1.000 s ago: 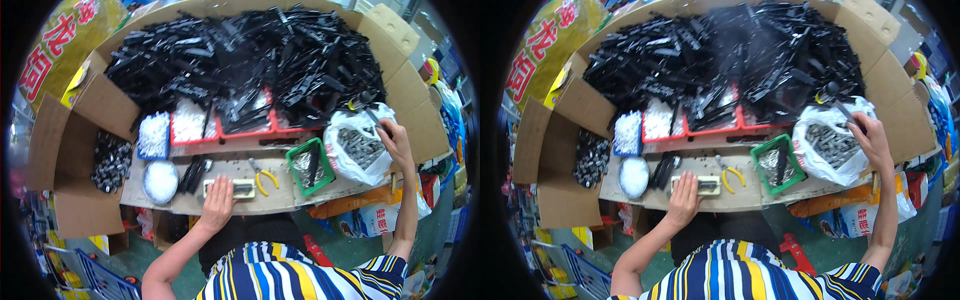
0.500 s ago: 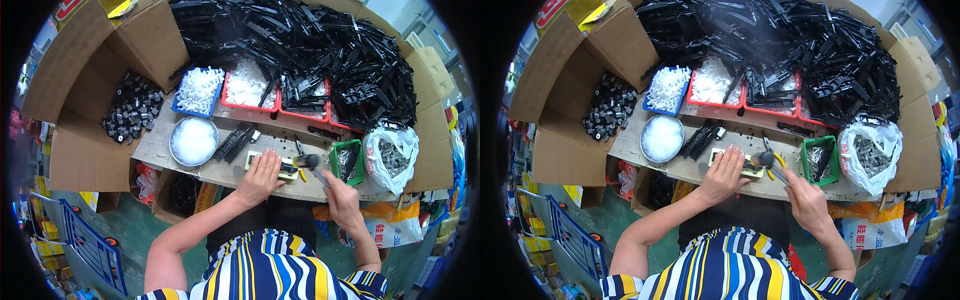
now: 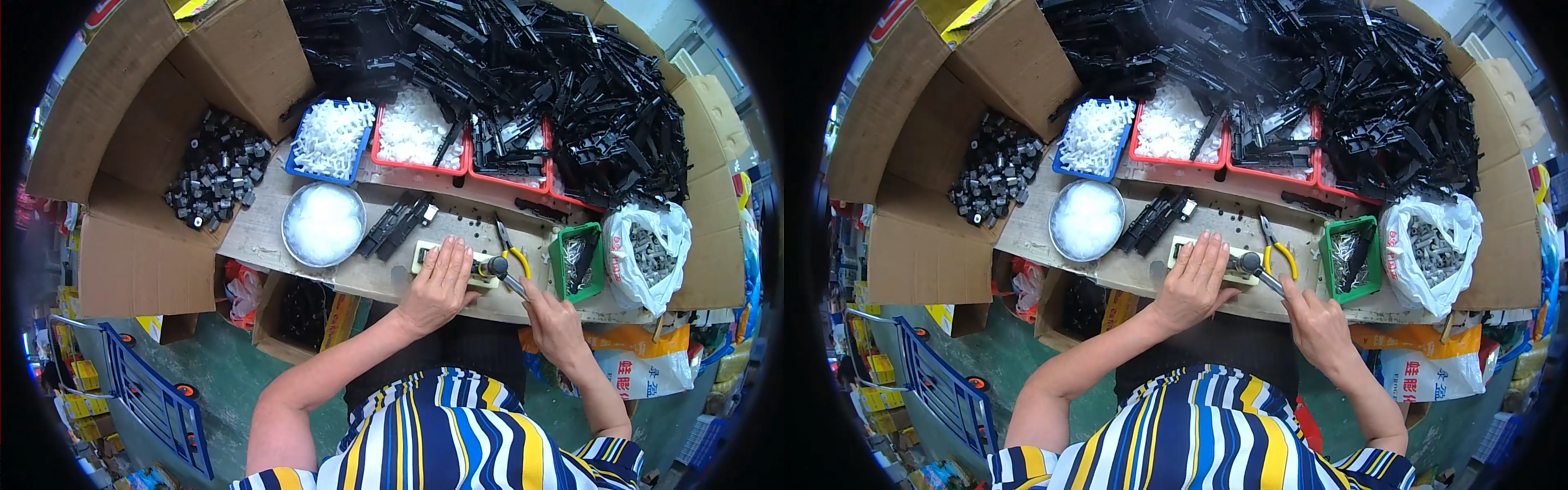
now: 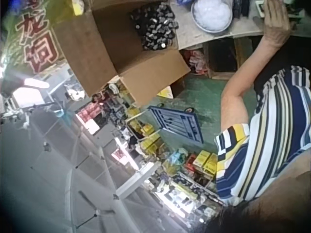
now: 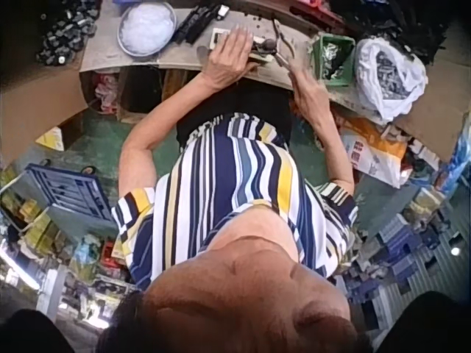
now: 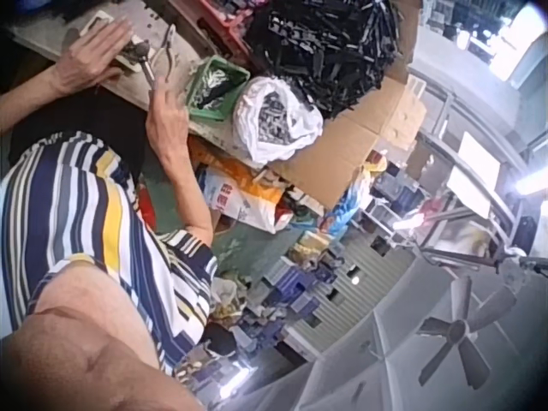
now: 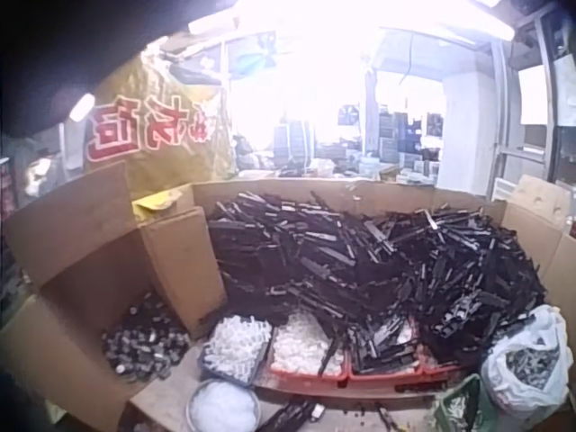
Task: The person assembles small lock mechanisms at a workbench. They pick up black lock bodies and white pins, insert the pins into the lock bodies, and use pliers to press and secure the components. The person handles the parts one at a time, repeatedly picking, inserting, and pressing them into place.
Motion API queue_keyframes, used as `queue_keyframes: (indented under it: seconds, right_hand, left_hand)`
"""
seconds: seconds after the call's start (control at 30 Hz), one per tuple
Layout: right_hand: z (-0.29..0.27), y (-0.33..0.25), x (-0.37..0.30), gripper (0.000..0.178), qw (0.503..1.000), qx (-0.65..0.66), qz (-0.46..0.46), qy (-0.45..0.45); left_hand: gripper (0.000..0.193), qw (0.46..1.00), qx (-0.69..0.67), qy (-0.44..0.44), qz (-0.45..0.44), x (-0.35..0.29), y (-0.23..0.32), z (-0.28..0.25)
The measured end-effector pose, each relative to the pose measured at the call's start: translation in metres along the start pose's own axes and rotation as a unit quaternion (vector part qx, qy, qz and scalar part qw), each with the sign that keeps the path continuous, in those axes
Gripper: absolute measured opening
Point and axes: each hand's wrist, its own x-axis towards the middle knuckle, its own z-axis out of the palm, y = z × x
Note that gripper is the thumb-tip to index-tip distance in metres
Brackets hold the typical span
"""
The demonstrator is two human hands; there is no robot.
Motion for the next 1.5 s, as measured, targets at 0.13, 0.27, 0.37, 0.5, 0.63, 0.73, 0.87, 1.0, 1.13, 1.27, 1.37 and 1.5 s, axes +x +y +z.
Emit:
queue_keyframes:
  seconds: [0.13, 0.27, 0.37, 0.5, 0.63, 0.73, 0.87, 1.0, 1.13, 1.27, 1.37, 1.5]
  right_hand:
    - [-0.005, 0.0, 0.005, 0.05, 0.998, 0.046, -0.005, 0.054]
    - [-0.026, -0.001, 0.021, 0.051, 0.98, 0.116, -0.038, 0.156]
    - [-0.033, -0.009, 0.037, 0.05, 0.951, 0.172, -0.078, 0.245]
    - [-0.003, -0.011, 0.052, 0.053, 0.995, 0.027, -0.097, 0.008]
    - [-0.019, -0.023, 0.063, 0.047, 0.982, 0.114, -0.102, 0.107]
    - [-0.011, -0.023, 0.063, 0.047, 0.982, 0.104, -0.11, 0.117]
    - [-0.014, -0.022, 0.058, 0.049, 0.993, 0.042, -0.103, 0.042]
    - [-0.012, -0.017, 0.054, 0.048, 0.973, 0.137, -0.099, 0.155]
    - [-0.01, -0.007, 0.04, 0.047, 0.992, 0.073, -0.076, 0.069]
    - [-0.014, -0.014, 0.036, 0.045, 0.959, 0.168, -0.091, 0.208]
    - [0.005, -0.003, 0.027, 0.04, 0.999, 0.025, -0.032, -0.023]
    - [-0.009, 0.03, 0.025, 0.041, 0.977, 0.164, -0.047, 0.126]
  left_hand:
    - [0.075, 0.996, -0.076, -0.016, -0.031, -0.002, 0.004, -0.009]
    - [0.068, 0.993, -0.11, 0.039, -0.003, -0.004, 0.012, -0.028]
    - [0.062, 0.988, -0.152, 0.04, 0.012, -0.011, 0.025, -0.019]
    - [0.05, 0.991, -0.12, 0.047, 0.037, -0.01, 0.023, -0.015]
    - [0.045, 0.993, -0.091, 0.055, 0.055, -0.013, 0.021, -0.009]
    - [0.045, 0.99, -0.113, 0.073, 0.044, -0.013, 0.023, -0.012]
    - [0.043, 0.987, -0.144, 0.063, 0.029, -0.014, 0.02, -0.015]
    - [0.04, 0.982, -0.162, 0.1, 0.005, -0.019, 0.006, -0.027]
    - [0.037, 0.984, -0.152, 0.09, -0.021, -0.026, -0.009, -0.037]
    - [0.035, 0.985, -0.142, 0.094, -0.035, -0.026, -0.008, -0.032]
    - [0.034, 0.986, -0.142, 0.079, -0.032, -0.023, -0.007, -0.037]
    - [0.036, 0.987, -0.139, 0.074, -0.03, -0.018, -0.011, -0.033]
